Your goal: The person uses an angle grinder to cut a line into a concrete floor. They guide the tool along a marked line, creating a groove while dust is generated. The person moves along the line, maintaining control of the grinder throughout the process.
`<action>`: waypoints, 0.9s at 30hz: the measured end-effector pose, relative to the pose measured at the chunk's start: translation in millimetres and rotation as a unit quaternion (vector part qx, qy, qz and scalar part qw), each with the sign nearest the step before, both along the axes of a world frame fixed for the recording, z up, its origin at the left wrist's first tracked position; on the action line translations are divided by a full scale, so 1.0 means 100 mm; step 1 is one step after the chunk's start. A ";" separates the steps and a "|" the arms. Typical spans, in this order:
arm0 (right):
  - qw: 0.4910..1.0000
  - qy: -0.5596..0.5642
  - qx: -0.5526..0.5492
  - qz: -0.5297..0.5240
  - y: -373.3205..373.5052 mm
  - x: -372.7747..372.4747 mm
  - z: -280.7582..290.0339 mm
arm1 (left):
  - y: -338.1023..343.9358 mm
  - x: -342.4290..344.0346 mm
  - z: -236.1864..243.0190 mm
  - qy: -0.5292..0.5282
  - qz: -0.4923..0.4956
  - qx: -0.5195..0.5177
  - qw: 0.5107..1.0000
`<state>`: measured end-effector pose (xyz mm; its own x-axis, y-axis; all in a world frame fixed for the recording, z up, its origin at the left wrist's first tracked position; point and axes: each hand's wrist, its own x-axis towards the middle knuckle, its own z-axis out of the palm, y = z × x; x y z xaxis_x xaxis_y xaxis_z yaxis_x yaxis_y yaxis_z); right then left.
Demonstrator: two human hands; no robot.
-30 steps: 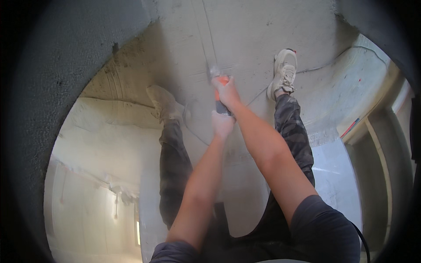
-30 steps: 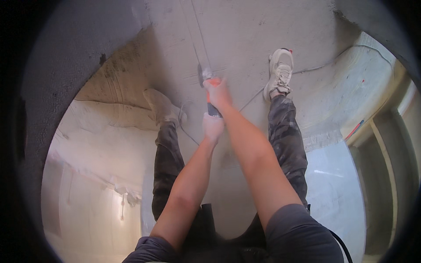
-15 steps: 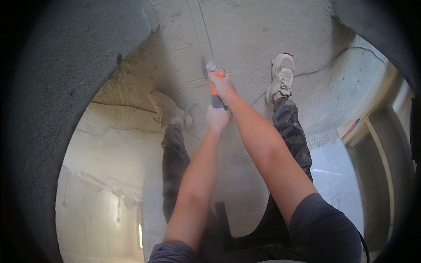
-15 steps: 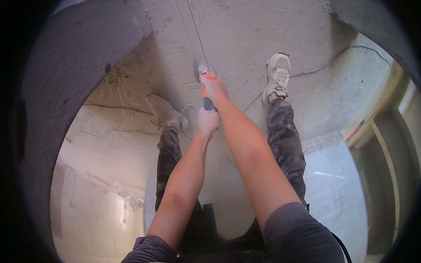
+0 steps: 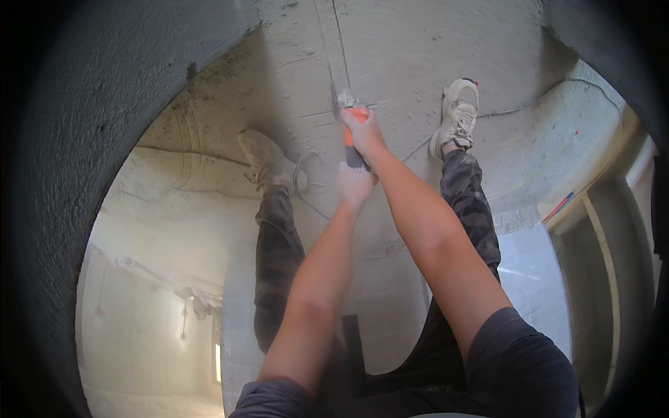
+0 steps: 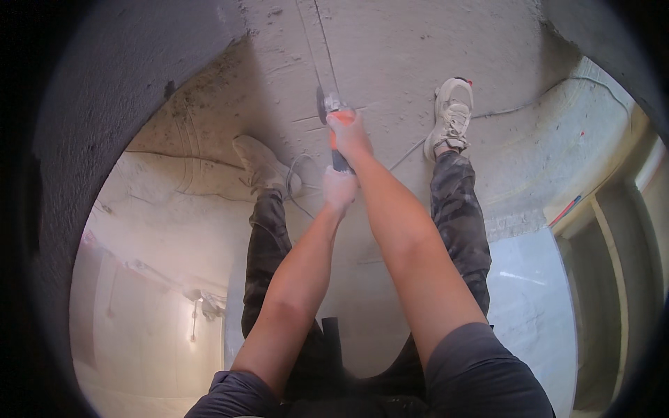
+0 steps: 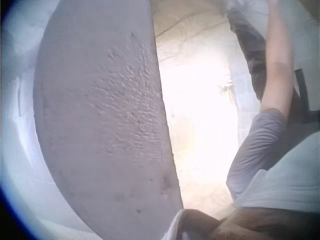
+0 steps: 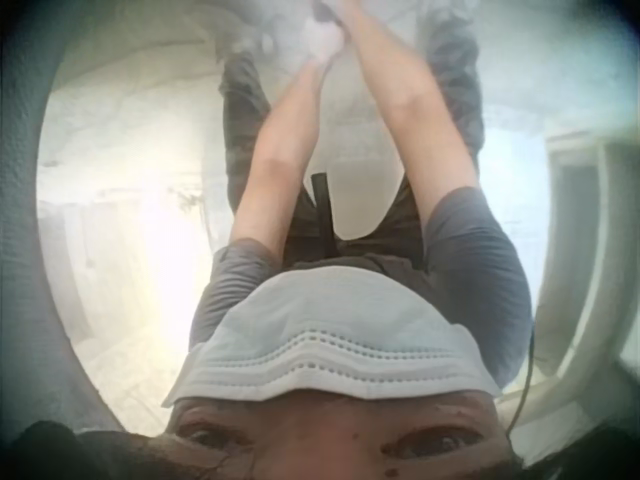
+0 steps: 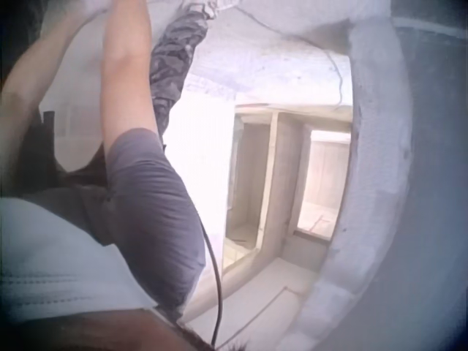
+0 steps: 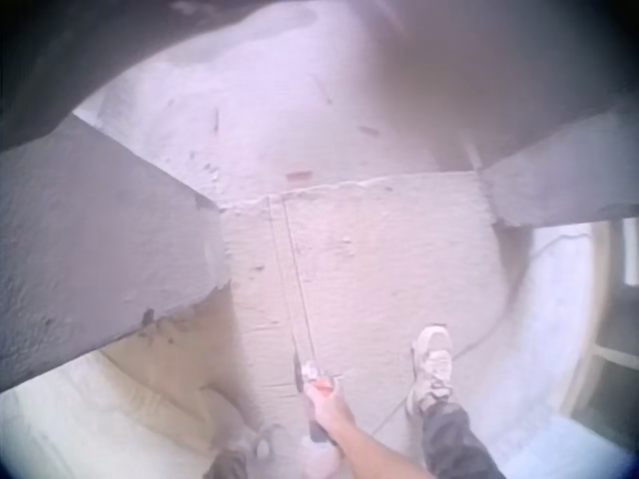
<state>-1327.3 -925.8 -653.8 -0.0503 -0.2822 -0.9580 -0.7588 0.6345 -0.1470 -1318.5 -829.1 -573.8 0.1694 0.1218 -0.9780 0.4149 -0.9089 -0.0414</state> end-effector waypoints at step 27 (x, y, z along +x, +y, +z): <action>0.999 -0.033 -0.030 0.004 -0.39 0.38 -0.09 | -0.33 0.22 -0.11 -0.147 -0.019 -0.062 0.987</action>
<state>-1289.7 -964.5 -663.0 0.0159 -0.3389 -0.9407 -0.7516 0.6164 -0.2348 -1296.6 -862.1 -584.4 0.4511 -0.0068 -0.8925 0.3584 -0.9144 0.1881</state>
